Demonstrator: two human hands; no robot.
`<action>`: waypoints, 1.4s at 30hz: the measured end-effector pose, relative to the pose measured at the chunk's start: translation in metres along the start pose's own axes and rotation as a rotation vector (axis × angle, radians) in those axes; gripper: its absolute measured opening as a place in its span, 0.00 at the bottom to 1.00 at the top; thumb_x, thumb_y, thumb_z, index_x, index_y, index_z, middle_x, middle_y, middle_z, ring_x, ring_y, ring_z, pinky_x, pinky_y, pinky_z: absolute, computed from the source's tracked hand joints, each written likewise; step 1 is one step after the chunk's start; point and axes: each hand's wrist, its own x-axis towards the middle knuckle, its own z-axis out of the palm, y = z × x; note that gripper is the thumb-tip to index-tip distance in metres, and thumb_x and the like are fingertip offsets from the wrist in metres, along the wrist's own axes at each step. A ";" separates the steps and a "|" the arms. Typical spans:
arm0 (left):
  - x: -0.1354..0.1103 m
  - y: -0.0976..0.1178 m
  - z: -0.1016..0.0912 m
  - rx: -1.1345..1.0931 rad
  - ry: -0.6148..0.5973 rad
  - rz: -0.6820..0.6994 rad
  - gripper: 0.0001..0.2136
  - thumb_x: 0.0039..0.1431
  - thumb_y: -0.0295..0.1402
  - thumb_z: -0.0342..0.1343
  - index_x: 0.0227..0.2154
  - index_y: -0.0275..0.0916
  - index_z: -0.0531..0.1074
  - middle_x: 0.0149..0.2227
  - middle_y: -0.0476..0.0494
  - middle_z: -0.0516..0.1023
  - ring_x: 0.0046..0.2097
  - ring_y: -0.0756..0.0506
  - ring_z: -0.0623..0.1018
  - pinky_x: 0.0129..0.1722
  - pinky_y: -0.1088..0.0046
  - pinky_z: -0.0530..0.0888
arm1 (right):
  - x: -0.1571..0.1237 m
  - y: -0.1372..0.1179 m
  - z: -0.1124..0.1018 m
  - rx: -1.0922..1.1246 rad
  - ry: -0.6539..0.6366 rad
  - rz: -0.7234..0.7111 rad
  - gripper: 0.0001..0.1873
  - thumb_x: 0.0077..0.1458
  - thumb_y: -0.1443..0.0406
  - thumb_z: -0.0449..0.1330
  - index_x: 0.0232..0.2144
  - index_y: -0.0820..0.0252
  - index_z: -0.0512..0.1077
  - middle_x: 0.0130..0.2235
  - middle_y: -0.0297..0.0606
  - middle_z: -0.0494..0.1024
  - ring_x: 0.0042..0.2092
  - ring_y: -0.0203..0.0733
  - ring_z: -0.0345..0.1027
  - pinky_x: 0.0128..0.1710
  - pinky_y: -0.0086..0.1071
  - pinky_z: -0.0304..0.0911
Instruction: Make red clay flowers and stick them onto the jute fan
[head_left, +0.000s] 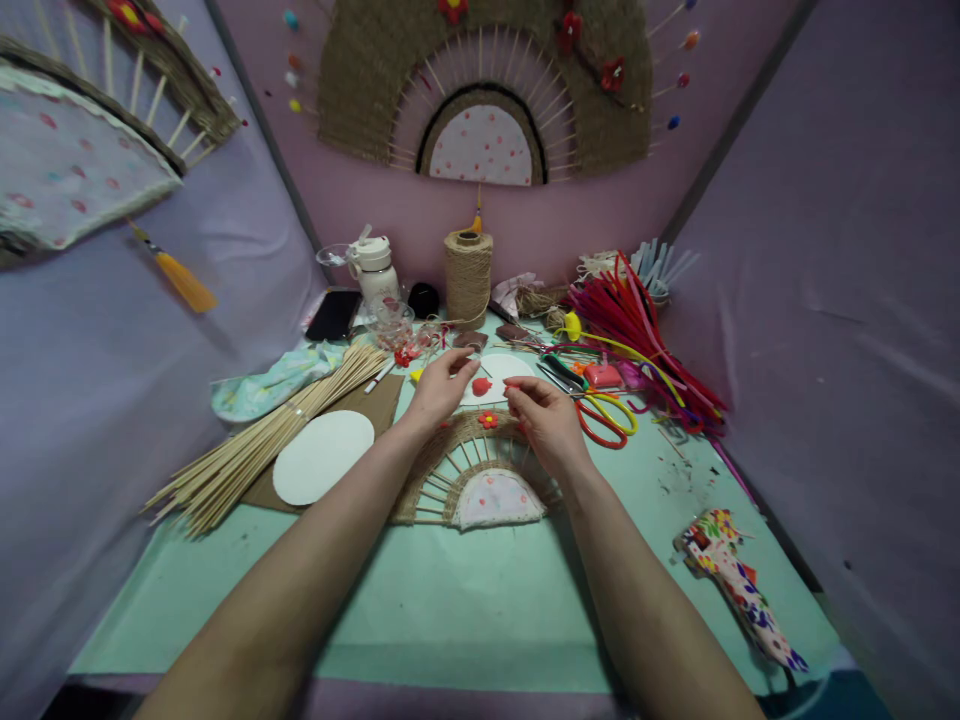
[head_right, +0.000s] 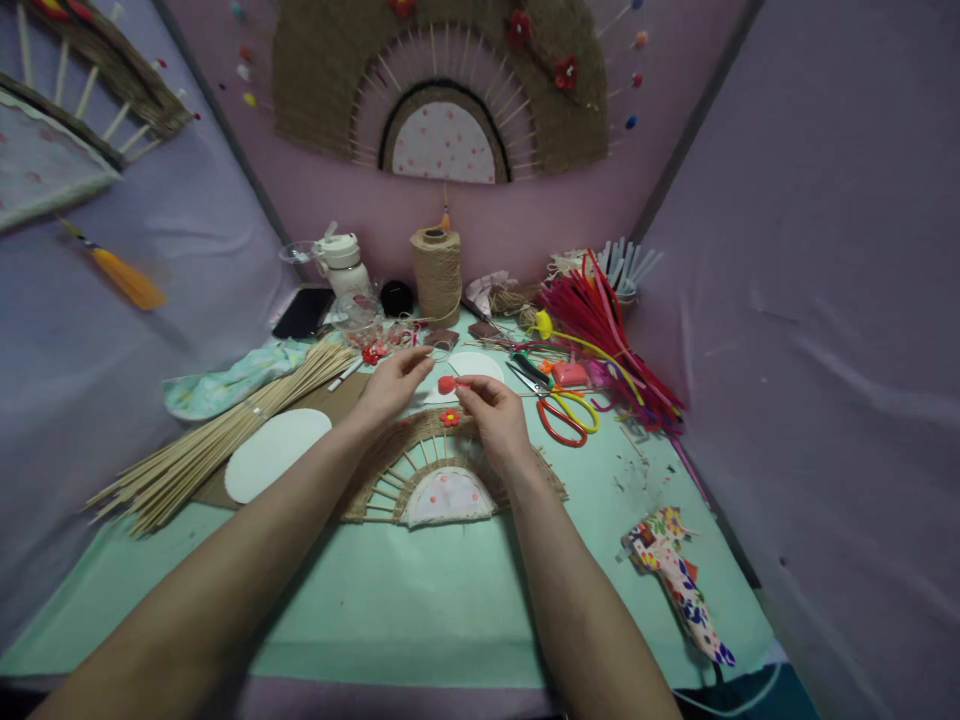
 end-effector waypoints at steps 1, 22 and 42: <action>-0.010 0.008 -0.002 -0.120 0.041 -0.033 0.21 0.64 0.46 0.45 0.52 0.38 0.69 0.52 0.35 0.75 0.52 0.43 0.75 0.52 0.65 0.71 | -0.005 -0.001 0.003 -0.065 -0.051 -0.040 0.13 0.45 0.59 0.68 0.34 0.58 0.78 0.32 0.32 0.78 0.30 0.33 0.66 0.33 0.30 0.62; -0.089 0.006 -0.023 -1.680 0.067 -0.501 0.33 0.61 0.58 0.39 0.57 0.37 0.65 0.57 0.29 0.71 0.57 0.34 0.72 0.55 0.48 0.68 | -0.061 0.016 0.045 -1.377 -0.692 -0.705 0.42 0.59 0.42 0.48 0.66 0.61 0.53 0.68 0.48 0.52 0.67 0.58 0.41 0.64 0.54 0.43; -0.091 0.002 -0.024 -1.654 0.049 -0.470 0.34 0.59 0.61 0.37 0.54 0.39 0.67 0.55 0.33 0.73 0.57 0.36 0.72 0.54 0.52 0.70 | -0.058 0.018 0.043 -1.409 -0.763 -0.720 0.48 0.54 0.36 0.47 0.67 0.56 0.50 0.70 0.46 0.47 0.69 0.60 0.35 0.64 0.60 0.39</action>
